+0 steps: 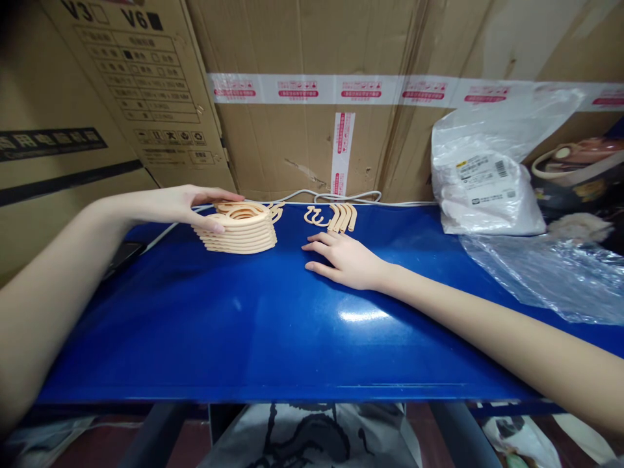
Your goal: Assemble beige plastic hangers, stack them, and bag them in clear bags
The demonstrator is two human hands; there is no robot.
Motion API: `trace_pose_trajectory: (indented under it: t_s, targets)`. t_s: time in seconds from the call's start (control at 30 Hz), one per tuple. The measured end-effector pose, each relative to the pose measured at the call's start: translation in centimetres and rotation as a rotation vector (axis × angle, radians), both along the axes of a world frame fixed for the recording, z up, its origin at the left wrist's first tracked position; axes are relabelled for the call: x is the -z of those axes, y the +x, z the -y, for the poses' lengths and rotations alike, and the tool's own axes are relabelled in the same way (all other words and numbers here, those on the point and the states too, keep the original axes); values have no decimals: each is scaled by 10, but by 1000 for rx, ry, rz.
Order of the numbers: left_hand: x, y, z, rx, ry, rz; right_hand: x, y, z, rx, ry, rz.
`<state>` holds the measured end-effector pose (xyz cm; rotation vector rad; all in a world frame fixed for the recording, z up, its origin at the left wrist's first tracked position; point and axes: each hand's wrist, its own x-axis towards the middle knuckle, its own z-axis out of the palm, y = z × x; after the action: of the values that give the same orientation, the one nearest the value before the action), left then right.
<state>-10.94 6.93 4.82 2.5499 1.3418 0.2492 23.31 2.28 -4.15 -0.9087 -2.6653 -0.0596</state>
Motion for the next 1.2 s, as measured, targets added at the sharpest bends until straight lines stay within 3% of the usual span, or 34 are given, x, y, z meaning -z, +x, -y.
trace_pose_trajectory:
  t_s: [0.37, 0.63, 0.97, 1.2]
  targets:
    - [-4, 2, 7, -4, -15, 34, 0, 0, 0, 2, 4, 14]
    - [-3, -24, -1, -12, -18, -10, 0, 0, 0, 3, -1, 17]
    - [0, -27, -10, -93, -242, 58, 1, 1, 0, -1, 5, 19]
    - [-2, -25, -6, -181, -252, 160, 1, 1, -1, 1, 14, 27]
